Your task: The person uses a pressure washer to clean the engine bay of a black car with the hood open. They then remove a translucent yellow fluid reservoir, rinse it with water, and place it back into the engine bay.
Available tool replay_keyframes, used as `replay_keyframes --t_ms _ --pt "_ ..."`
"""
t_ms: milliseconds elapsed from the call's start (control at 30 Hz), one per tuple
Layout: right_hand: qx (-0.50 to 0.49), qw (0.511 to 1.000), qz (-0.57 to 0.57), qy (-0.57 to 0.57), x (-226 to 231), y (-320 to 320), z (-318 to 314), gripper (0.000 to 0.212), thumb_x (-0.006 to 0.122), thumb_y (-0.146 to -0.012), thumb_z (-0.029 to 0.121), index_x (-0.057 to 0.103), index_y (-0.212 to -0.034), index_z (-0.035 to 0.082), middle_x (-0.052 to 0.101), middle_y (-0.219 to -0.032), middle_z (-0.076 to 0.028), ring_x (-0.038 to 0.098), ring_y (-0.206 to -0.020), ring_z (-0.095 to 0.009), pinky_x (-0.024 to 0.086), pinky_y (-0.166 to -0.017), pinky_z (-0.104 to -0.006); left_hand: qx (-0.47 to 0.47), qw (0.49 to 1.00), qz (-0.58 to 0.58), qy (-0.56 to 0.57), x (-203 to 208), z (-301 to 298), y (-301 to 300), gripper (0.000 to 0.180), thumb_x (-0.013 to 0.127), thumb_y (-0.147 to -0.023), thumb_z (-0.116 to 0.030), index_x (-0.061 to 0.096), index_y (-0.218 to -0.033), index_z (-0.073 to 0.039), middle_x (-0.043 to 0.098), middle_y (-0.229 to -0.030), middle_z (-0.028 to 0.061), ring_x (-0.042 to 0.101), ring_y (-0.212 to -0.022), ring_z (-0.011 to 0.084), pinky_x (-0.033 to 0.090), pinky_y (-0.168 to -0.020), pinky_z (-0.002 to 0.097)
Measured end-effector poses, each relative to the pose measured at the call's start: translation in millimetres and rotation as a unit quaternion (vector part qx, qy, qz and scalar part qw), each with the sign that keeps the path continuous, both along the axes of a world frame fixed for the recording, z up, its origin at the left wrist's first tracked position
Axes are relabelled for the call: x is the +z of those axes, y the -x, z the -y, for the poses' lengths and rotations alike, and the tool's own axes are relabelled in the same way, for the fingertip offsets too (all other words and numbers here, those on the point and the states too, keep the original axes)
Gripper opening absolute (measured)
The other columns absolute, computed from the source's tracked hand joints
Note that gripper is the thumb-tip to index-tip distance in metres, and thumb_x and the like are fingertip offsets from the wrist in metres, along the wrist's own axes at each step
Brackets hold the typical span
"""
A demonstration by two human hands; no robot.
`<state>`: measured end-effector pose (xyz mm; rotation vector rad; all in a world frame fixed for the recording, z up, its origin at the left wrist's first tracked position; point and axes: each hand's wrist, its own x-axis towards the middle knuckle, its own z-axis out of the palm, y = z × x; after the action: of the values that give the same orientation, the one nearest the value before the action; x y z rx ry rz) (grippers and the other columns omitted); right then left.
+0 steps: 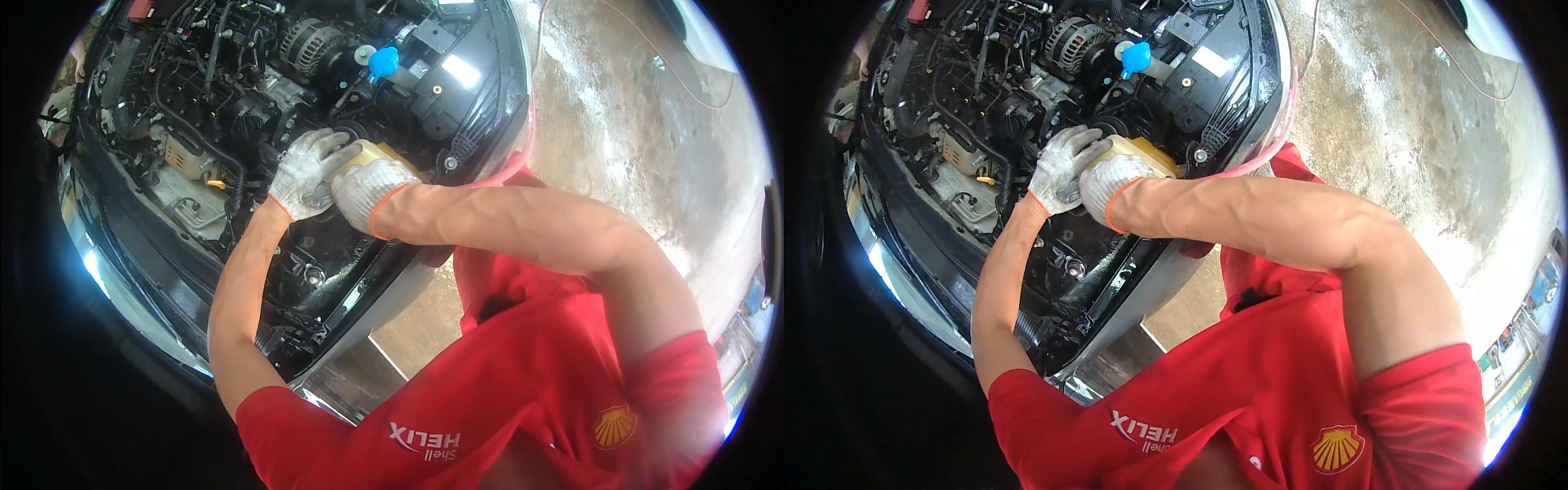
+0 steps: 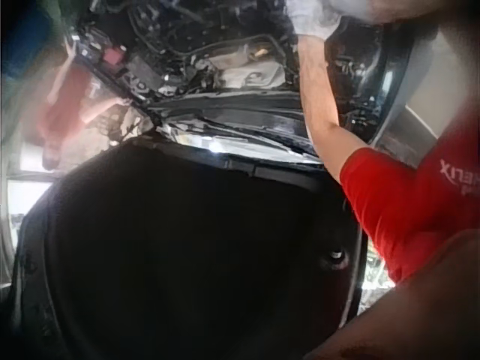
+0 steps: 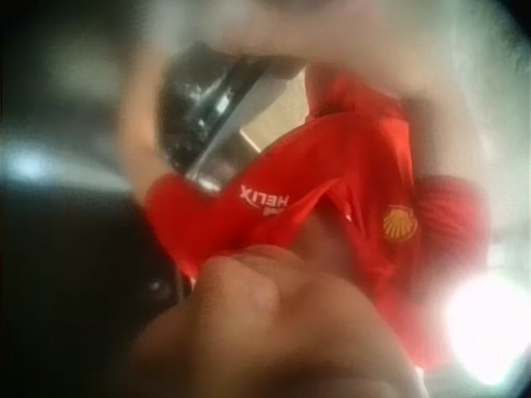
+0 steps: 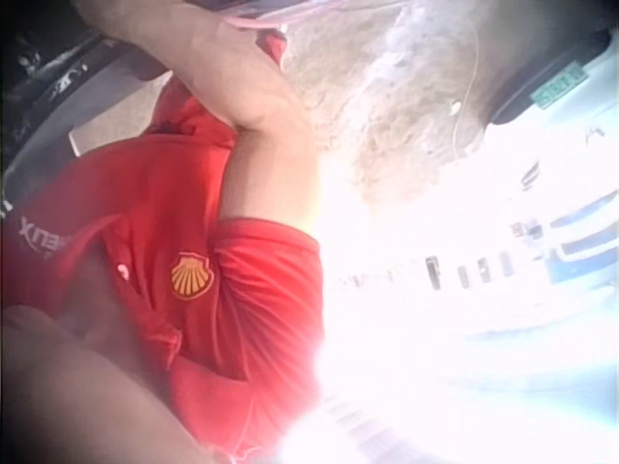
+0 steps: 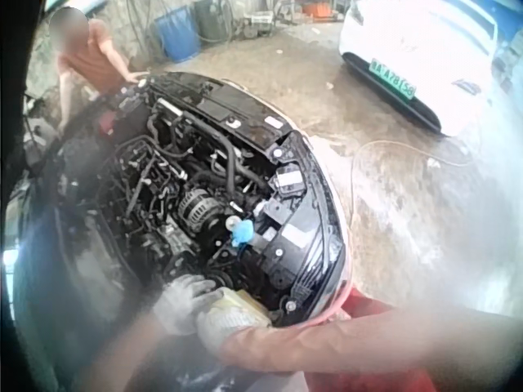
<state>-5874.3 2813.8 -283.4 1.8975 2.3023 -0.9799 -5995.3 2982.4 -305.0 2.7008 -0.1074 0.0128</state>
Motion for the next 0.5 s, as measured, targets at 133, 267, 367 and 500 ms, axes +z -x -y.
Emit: replay_keyframes --t_ms 133,267,367,500 --pt "-0.098 0.992 -0.072 0.038 6 -8 2 0.027 0.066 -0.097 0.015 0.076 -0.118 0.002 0.080 -0.109 -0.021 0.080 -0.100 -0.035 0.064 -0.082 -0.0468 -0.058 0.996 -0.060 -0.011 1 -7 -2 0.063 0.078 -0.079 -0.022 0.069 -0.141 -0.024 0.062 -0.148 0.0156 0.059 -0.132 0.0447 0.048 -0.115 0.0568" --pt "-0.158 0.976 -0.101 0.108 9 2 -7 0.031 0.065 -0.098 0.017 0.077 -0.124 0.003 0.078 -0.121 -0.019 0.078 -0.111 -0.036 0.062 -0.092 -0.0447 -0.077 0.995 -0.064 0.013 -1 -11 -5 0.054 0.077 -0.084 -0.027 0.073 -0.137 -0.031 0.062 -0.151 0.0127 0.060 -0.133 0.0413 0.048 -0.116 0.0548" --pt "-0.186 0.976 -0.069 0.088 4 8 -7 0.029 0.066 -0.096 0.018 0.078 -0.118 0.004 0.080 -0.113 -0.020 0.080 -0.103 -0.034 0.063 -0.085 -0.0476 -0.102 0.989 -0.090 0.061 -6 -14 -7 0.055 0.073 -0.085 -0.026 0.072 -0.140 -0.027 0.057 -0.156 0.0201 0.057 -0.137 0.0471 0.046 -0.117 0.0578" --pt "-0.123 0.991 -0.043 0.027 -1 11 -5 0.030 0.059 -0.097 0.014 0.073 -0.116 -0.004 0.078 -0.102 -0.023 0.080 -0.089 -0.033 0.064 -0.074 -0.0462 -0.094 0.986 -0.087 0.109 -8 -16 -10 0.052 0.077 -0.085 -0.027 0.073 -0.136 -0.023 0.060 -0.151 0.0263 0.066 -0.128 0.0451 0.053 -0.111 0.0526"
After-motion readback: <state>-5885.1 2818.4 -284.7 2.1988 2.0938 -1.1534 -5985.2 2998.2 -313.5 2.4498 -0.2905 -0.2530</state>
